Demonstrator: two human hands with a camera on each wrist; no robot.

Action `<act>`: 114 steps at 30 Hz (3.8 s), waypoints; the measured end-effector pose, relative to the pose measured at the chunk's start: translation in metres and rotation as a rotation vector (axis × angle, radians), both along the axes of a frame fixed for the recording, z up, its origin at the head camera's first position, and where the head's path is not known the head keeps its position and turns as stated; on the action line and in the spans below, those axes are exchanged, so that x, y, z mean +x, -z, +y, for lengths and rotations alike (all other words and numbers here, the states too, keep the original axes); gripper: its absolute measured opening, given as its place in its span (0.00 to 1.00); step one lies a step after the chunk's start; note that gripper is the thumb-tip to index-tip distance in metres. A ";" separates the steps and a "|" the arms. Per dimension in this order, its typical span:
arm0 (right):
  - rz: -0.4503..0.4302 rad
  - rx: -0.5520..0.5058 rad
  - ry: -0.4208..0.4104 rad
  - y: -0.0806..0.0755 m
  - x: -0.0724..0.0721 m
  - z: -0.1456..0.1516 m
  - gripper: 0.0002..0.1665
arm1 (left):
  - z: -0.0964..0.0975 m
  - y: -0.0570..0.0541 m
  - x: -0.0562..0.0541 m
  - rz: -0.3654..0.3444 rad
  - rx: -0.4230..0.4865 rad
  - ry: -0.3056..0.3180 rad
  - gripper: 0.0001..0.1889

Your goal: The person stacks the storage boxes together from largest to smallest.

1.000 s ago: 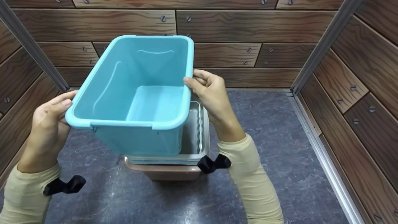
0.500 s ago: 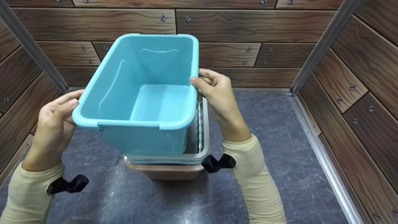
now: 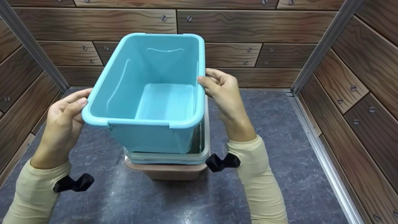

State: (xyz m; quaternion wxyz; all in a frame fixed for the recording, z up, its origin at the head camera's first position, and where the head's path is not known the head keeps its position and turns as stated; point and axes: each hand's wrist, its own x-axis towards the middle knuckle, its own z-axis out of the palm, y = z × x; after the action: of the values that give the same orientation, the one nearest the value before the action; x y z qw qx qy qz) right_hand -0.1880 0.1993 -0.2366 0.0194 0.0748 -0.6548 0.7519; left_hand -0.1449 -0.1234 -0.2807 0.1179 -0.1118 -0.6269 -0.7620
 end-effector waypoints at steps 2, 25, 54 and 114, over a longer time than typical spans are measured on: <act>0.002 -0.003 0.004 0.000 0.000 0.002 0.09 | 0.001 0.001 -0.001 0.000 -0.016 -0.001 0.20; -0.028 -0.035 0.002 0.006 -0.003 0.012 0.10 | 0.009 0.010 -0.003 -0.017 -0.096 0.034 0.20; -0.049 0.058 -0.021 0.019 -0.010 0.024 0.07 | 0.015 0.019 -0.006 -0.098 -0.130 0.055 0.17; -0.161 0.162 -0.038 0.052 -0.021 0.028 0.14 | 0.017 0.049 -0.014 -0.194 -0.203 0.039 0.16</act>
State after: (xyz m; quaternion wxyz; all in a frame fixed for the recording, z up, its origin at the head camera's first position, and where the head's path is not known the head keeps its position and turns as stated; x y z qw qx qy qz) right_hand -0.2089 0.2274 -0.2883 -0.0535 0.0280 -0.7114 0.7002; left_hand -0.1590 -0.1066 -0.3292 0.0301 -0.0609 -0.7069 -0.7040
